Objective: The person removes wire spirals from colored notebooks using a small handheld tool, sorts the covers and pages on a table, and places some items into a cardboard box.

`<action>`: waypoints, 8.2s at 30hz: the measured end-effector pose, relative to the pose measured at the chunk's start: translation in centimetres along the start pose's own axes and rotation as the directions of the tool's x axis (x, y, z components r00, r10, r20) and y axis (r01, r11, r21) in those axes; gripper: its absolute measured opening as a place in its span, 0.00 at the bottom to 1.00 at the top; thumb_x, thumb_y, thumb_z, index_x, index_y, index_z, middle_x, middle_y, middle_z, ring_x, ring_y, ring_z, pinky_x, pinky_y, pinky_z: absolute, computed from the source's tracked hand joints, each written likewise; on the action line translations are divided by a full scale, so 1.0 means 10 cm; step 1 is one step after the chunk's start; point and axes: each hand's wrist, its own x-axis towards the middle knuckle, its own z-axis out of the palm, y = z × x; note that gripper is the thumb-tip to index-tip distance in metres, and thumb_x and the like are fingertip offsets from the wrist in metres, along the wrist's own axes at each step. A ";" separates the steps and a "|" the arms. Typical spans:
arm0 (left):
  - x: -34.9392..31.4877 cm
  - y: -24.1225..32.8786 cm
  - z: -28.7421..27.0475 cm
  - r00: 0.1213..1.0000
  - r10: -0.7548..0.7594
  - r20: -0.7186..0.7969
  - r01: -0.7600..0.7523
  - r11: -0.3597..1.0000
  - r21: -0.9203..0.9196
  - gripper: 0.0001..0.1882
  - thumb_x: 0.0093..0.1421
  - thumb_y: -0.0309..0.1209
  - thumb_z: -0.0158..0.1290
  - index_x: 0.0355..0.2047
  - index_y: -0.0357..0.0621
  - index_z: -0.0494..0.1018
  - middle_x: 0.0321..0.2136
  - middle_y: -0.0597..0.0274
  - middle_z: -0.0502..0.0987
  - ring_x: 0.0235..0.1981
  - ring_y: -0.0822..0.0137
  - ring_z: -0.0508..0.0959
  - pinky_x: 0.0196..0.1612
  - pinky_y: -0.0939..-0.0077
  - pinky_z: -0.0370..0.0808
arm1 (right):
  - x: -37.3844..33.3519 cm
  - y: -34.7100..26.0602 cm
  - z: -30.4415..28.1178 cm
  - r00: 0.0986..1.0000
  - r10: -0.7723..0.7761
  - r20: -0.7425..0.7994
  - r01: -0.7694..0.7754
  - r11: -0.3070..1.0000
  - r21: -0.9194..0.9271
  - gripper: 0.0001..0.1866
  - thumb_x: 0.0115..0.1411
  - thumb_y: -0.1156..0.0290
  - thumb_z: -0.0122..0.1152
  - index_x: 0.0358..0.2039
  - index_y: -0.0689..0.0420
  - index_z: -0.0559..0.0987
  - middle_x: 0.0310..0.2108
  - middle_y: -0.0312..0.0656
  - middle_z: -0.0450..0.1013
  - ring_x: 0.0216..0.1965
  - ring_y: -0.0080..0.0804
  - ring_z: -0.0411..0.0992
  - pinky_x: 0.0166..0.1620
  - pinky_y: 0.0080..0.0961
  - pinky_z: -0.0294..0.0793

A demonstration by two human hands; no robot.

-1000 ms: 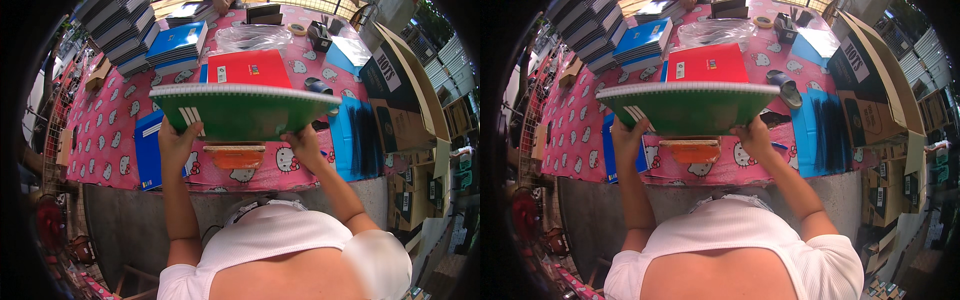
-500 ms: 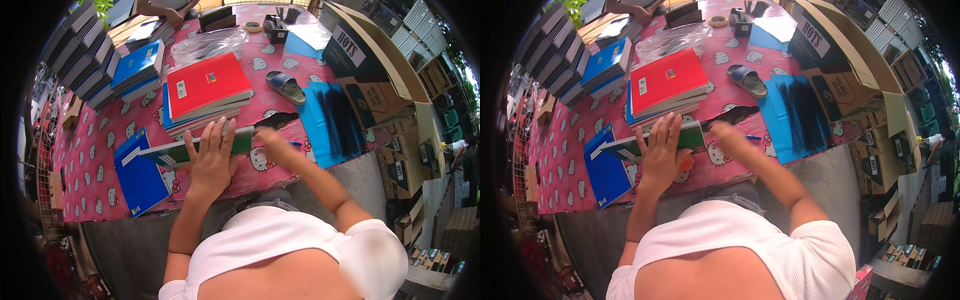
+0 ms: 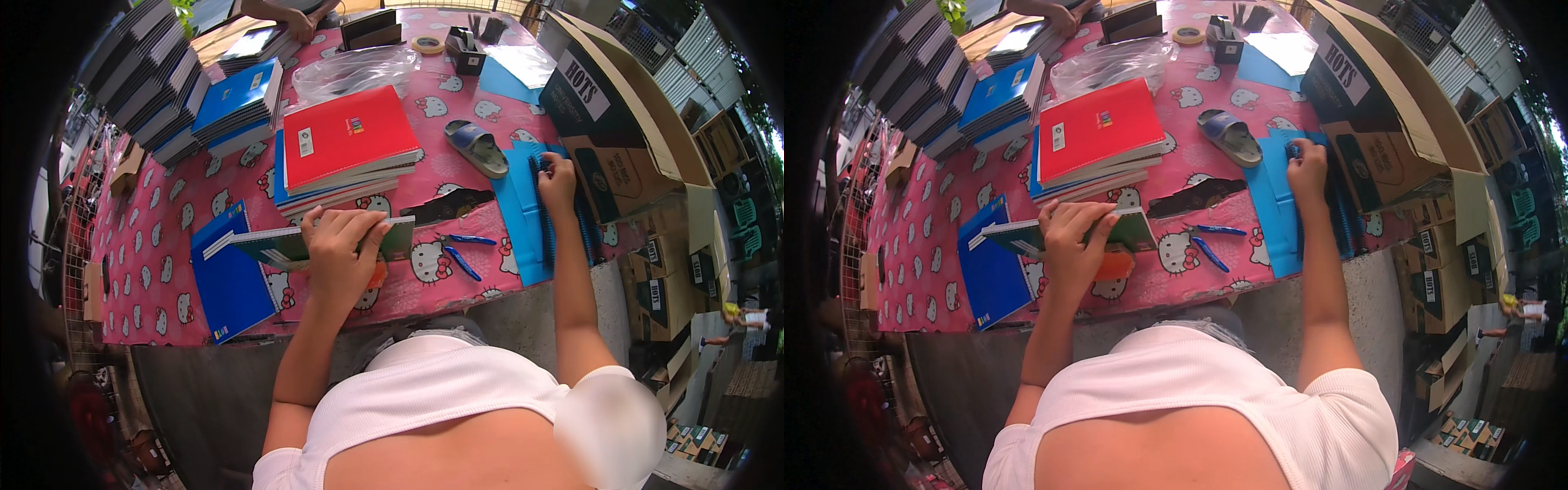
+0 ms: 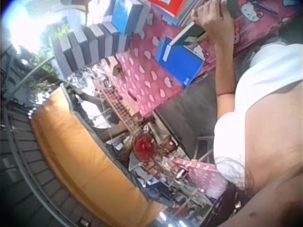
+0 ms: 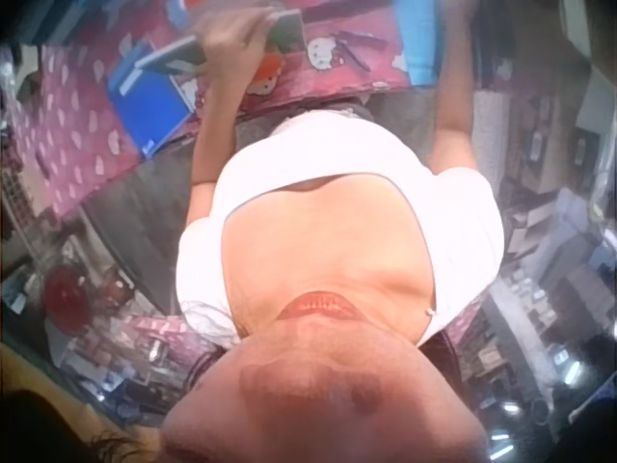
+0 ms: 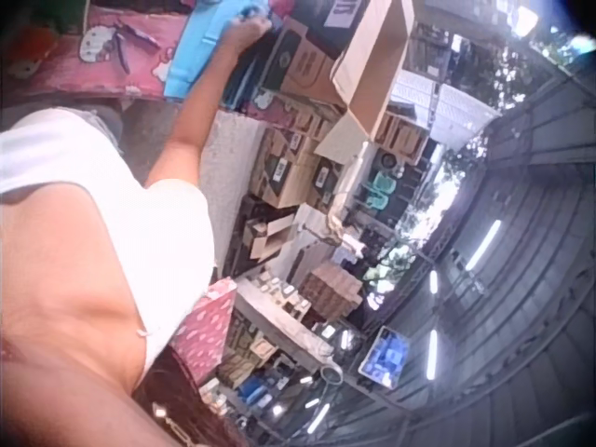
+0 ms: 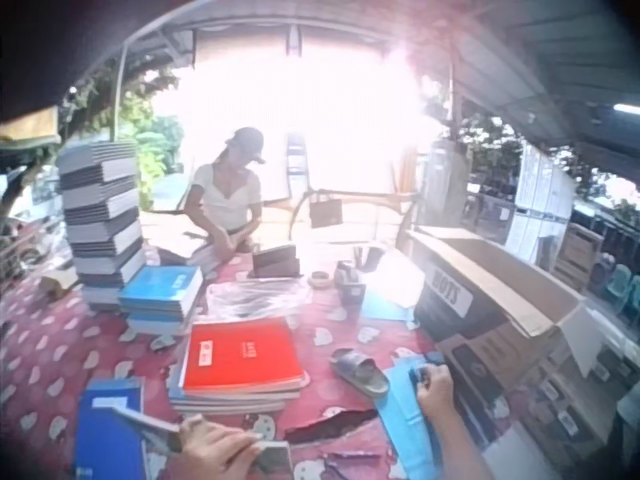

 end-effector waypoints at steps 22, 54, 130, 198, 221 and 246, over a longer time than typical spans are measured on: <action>-0.48 0.10 -0.11 0.982 0.174 -0.079 -0.178 0.983 -0.042 0.13 0.45 0.33 0.66 0.34 0.50 0.82 0.31 0.69 0.78 0.38 0.66 0.75 0.54 0.64 0.57 | -0.65 -1.99 -0.76 0.701 -0.601 0.384 0.036 0.567 0.823 0.16 0.47 0.85 0.66 0.37 0.56 0.84 0.29 0.40 0.73 0.29 0.26 0.75 0.30 0.21 0.74; -0.07 0.06 0.01 0.997 -0.014 -0.072 0.017 0.999 0.034 0.12 0.42 0.34 0.68 0.29 0.49 0.80 0.28 0.71 0.79 0.36 0.70 0.75 0.52 0.65 0.57 | -0.58 -2.19 -0.65 0.820 -0.549 0.160 0.321 0.675 0.665 0.10 0.53 0.76 0.62 0.36 0.61 0.74 0.28 0.43 0.70 0.26 0.40 0.72 0.31 0.30 0.72; -0.24 -0.32 -0.53 0.957 -0.260 -0.130 0.287 0.915 0.283 0.17 0.39 0.40 0.69 0.31 0.55 0.80 0.42 0.74 0.77 0.53 0.65 0.70 0.62 0.40 0.38 | -0.10 -2.31 0.09 0.552 -0.689 0.469 -0.726 -0.121 0.677 0.25 0.46 0.79 0.63 0.48 0.62 0.75 0.41 0.40 0.76 0.44 0.22 0.70 0.49 0.23 0.71; -0.15 -0.95 -0.70 0.872 -0.488 -0.051 0.277 0.575 -0.770 0.11 0.51 0.25 0.64 0.34 0.36 0.76 0.36 0.54 0.81 0.37 0.68 0.79 0.40 0.78 0.77 | -1.56 -1.47 -0.20 0.907 -0.003 0.421 -0.091 0.975 0.203 0.25 0.51 0.68 0.66 0.49 0.61 0.72 0.45 0.51 0.71 0.45 0.46 0.71 0.47 0.37 0.70; -0.02 -0.18 -0.70 0.895 -0.066 -0.441 -0.017 0.983 -0.181 0.08 0.53 0.26 0.62 0.34 0.41 0.76 0.37 0.53 0.80 0.36 0.65 0.80 0.40 0.74 0.77 | -1.11 -2.85 -0.79 0.693 -0.363 0.623 -0.598 0.192 0.778 0.17 0.60 0.68 0.62 0.44 0.67 0.73 0.40 0.49 0.76 0.44 0.34 0.75 0.47 0.28 0.74; -1.38 -1.11 -0.68 0.585 -0.729 -0.355 0.573 0.681 -0.456 0.22 0.56 0.25 0.57 0.52 0.42 0.67 0.53 0.64 0.66 0.55 0.65 0.64 0.58 0.67 0.64 | 0.26 -3.93 1.53 0.335 -0.767 0.548 0.698 0.592 0.402 0.14 0.47 0.74 0.63 0.36 0.47 0.84 0.42 0.44 0.75 0.43 0.43 0.75 0.47 0.37 0.75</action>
